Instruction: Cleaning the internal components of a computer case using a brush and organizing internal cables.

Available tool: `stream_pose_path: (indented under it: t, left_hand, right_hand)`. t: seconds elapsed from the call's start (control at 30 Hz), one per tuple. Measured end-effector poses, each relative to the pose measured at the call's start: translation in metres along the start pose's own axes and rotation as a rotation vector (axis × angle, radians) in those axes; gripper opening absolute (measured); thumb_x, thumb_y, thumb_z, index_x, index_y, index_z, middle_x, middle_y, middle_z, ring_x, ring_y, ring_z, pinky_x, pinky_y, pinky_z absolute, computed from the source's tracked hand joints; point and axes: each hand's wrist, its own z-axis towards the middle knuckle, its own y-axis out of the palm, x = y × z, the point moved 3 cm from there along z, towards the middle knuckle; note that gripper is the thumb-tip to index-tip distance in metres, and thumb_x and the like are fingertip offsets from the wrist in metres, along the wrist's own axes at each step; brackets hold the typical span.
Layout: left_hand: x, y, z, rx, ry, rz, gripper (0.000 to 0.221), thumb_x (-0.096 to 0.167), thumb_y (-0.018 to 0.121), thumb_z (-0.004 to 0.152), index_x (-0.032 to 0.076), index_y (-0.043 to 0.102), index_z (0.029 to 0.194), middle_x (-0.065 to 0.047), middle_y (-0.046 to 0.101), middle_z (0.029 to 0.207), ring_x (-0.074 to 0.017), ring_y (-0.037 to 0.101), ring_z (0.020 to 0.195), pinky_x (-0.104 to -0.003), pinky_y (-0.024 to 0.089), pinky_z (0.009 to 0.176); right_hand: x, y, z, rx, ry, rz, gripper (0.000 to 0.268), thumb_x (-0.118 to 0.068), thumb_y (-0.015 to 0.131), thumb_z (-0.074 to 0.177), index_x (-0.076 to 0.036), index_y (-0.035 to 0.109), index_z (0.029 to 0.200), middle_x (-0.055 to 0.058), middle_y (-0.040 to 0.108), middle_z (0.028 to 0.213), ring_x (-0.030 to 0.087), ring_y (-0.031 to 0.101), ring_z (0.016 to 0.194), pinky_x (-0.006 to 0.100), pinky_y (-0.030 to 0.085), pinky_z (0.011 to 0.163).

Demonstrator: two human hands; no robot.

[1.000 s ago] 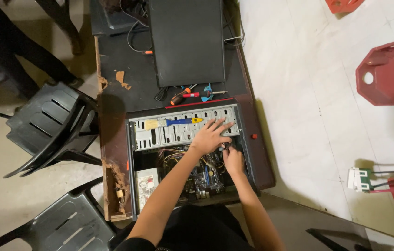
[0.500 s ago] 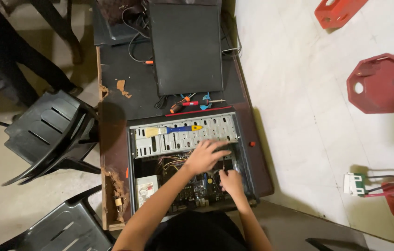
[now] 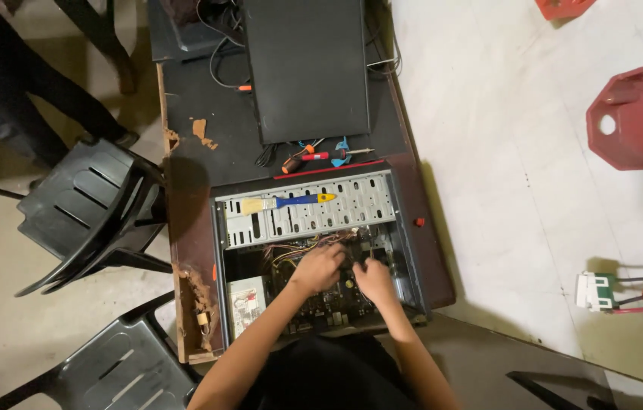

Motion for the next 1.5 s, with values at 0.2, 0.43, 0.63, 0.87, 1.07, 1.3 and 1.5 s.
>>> stream_pose_path:
  t: [0.2, 0.43, 0.63, 0.87, 1.07, 1.3, 1.5]
  left_hand:
    - [-0.021, -0.023, 0.009, 0.020, -0.198, -0.020, 0.037, 0.016, 0.064, 0.077, 0.010, 0.060, 0.114, -0.007, 0.060, 0.113, -0.0319, 0.069, 0.098, -0.037, 0.058, 0.081]
    - [-0.004, -0.036, 0.002, 0.216, -0.210, -0.013, 0.035, 0.011, 0.057, 0.085, 0.015, 0.060, 0.119, -0.004, 0.062, 0.117, -0.0281, 0.073, 0.094, -0.035, 0.061, 0.078]
    - [-0.010, -0.016, -0.014, 0.295, -0.342, 0.036, 0.034, 0.015, 0.058, 0.080, 0.020, 0.057, 0.113, -0.003, 0.060, 0.117, -0.0247, 0.072, 0.090, -0.034, 0.062, 0.073]
    - [-0.011, -0.008, -0.020, 0.316, -0.361, 0.053, 0.030, 0.014, 0.057, 0.078, 0.021, 0.057, 0.108, -0.001, 0.060, 0.111, -0.0240, 0.071, 0.096, -0.031, 0.059, 0.076]
    - [-0.008, -0.015, -0.023, 0.301, -0.355, 0.066, 0.031, 0.016, 0.058, 0.077, 0.021, 0.057, 0.107, 0.000, 0.060, 0.110, -0.0221, 0.070, 0.098, -0.029, 0.058, 0.077]
    - [-0.008, -0.014, -0.029, 0.290, -0.363, 0.088, 0.032, 0.018, 0.060, 0.077, 0.023, 0.058, 0.108, 0.002, 0.060, 0.108, -0.0192, 0.070, 0.096, -0.029, 0.059, 0.077]
    - [-0.013, 0.002, -0.033, 0.261, -0.349, 0.044, 0.030, 0.018, 0.063, 0.077, 0.021, 0.058, 0.107, 0.000, 0.060, 0.105, -0.0223, 0.069, 0.094, -0.033, 0.060, 0.073]
  right_hand:
    - [-0.048, -0.014, 0.001, 0.183, -0.138, -0.079, 0.030, -0.010, 0.061, 0.088, 0.008, 0.062, 0.113, 0.033, 0.063, 0.115, 0.050, 0.067, 0.109, 0.055, 0.060, 0.090]
    - [-0.080, -0.015, -0.003, -0.002, -0.106, -0.249, 0.061, 0.004, 0.056, 0.090, 0.010, 0.033, 0.146, 0.031, 0.059, 0.128, 0.046, 0.067, 0.114, 0.051, 0.061, 0.095]
    - [-0.075, -0.003, 0.024, -0.108, 0.026, -0.135, 0.081, 0.008, 0.065, 0.089, 0.002, 0.024, 0.159, 0.034, 0.061, 0.128, 0.047, 0.069, 0.112, 0.055, 0.062, 0.087]
    - [-0.031, 0.039, 0.085, 0.004, -0.046, -0.352, 0.050, 0.004, 0.065, 0.089, -0.008, 0.057, 0.137, 0.023, 0.075, 0.105, 0.037, 0.075, 0.101, 0.048, 0.063, 0.083]
    - [-0.045, 0.032, 0.082, 0.045, -0.115, -0.521, 0.029, -0.006, 0.053, 0.095, -0.021, 0.077, 0.101, 0.009, 0.079, 0.092, 0.031, 0.078, 0.092, 0.043, 0.063, 0.078]
    - [-0.028, 0.042, 0.097, 0.028, -0.191, -0.595, 0.033, -0.015, 0.046, 0.101, -0.022, 0.077, 0.094, 0.008, 0.080, 0.090, 0.030, 0.078, 0.092, 0.042, 0.062, 0.082]
    - [-0.022, 0.038, 0.094, -0.019, -0.155, -0.577, 0.036, -0.016, 0.037, 0.104, -0.018, 0.071, 0.115, 0.013, 0.079, 0.098, 0.028, 0.077, 0.099, 0.045, 0.062, 0.088]
